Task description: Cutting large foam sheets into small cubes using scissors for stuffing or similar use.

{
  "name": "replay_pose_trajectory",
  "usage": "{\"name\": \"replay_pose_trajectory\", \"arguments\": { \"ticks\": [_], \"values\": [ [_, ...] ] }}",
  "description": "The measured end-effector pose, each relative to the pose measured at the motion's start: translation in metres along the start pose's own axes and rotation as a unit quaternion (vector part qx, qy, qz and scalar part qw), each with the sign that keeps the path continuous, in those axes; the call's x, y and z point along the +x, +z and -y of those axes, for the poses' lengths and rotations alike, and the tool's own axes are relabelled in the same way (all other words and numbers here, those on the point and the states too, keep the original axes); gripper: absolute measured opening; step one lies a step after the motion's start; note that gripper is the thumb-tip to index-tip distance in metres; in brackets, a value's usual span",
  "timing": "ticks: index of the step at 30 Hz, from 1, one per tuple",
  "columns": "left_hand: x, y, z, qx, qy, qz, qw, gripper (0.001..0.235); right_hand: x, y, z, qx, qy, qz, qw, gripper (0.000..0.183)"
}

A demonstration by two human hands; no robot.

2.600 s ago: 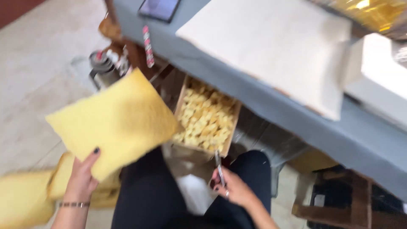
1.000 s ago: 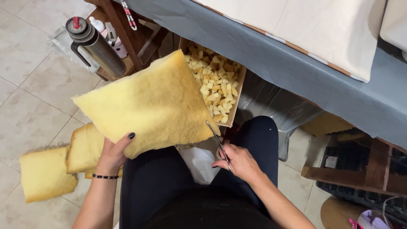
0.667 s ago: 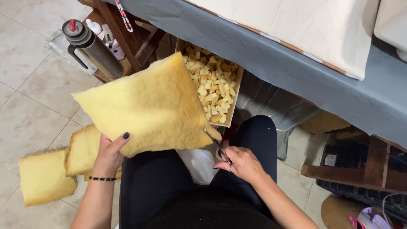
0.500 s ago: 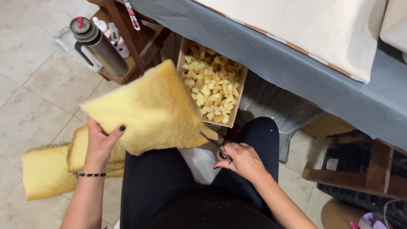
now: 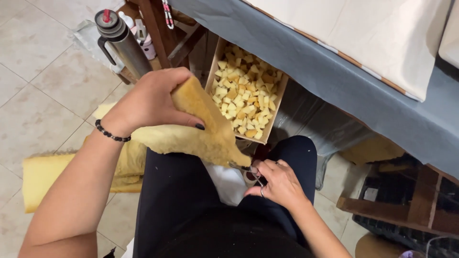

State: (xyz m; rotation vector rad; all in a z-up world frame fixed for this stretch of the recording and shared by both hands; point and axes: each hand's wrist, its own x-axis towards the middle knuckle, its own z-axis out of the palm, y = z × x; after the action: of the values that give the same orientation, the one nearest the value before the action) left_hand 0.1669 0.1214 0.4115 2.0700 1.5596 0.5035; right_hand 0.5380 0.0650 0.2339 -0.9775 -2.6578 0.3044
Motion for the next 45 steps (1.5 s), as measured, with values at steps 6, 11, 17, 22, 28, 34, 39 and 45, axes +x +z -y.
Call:
{"name": "replay_pose_trajectory", "arguments": {
  "ticks": [6, 11, 17, 22, 28, 34, 39, 45],
  "values": [
    [-0.003, 0.028, 0.023, -0.145, -0.042, -0.016, 0.988, 0.069, 0.008, -0.013, 0.008, 0.044, 0.128, 0.156, 0.978, 0.073],
    [-0.006, 0.024, 0.022, -0.141, -0.04, -0.048, 0.988, 0.068, 0.024, -0.021, 0.01, 0.051, 0.122, 0.175, 0.976, 0.073],
    [-0.043, -0.026, 0.038, -0.218, 0.027, -0.248, 0.944, 0.077, 0.02, -0.026, -0.004, 0.154, 0.169, 0.18, 0.957, 0.063],
    [-0.032, 0.02, 0.046, -0.45, -0.048, -0.359, 0.816, 0.052, 0.007, 0.017, -0.025, 0.322, 0.176, 0.087, 0.926, 0.072],
    [-0.02, 0.117, 0.069, -0.693, -0.154, -0.321, 0.627, 0.053, 0.019, 0.03, -0.005, 0.6, 0.152, -0.104, 0.778, 0.089],
    [-0.037, 0.175, 0.098, -0.711, -0.09, -0.278, 0.64, 0.061, 0.017, 0.032, -0.013, 0.599, 0.234, -0.213, 0.736, 0.043],
    [-0.061, 0.222, 0.058, -0.722, -0.221, -0.182, 0.63, 0.071, 0.038, -0.009, 0.039, 0.58, 0.219, -0.226, 0.752, 0.04],
    [-0.054, 0.201, 0.05, -0.712, -0.169, -0.266, 0.627, 0.056, 0.013, -0.029, -0.009, 0.328, 0.137, -0.03, 0.934, 0.082]
  ]
}}
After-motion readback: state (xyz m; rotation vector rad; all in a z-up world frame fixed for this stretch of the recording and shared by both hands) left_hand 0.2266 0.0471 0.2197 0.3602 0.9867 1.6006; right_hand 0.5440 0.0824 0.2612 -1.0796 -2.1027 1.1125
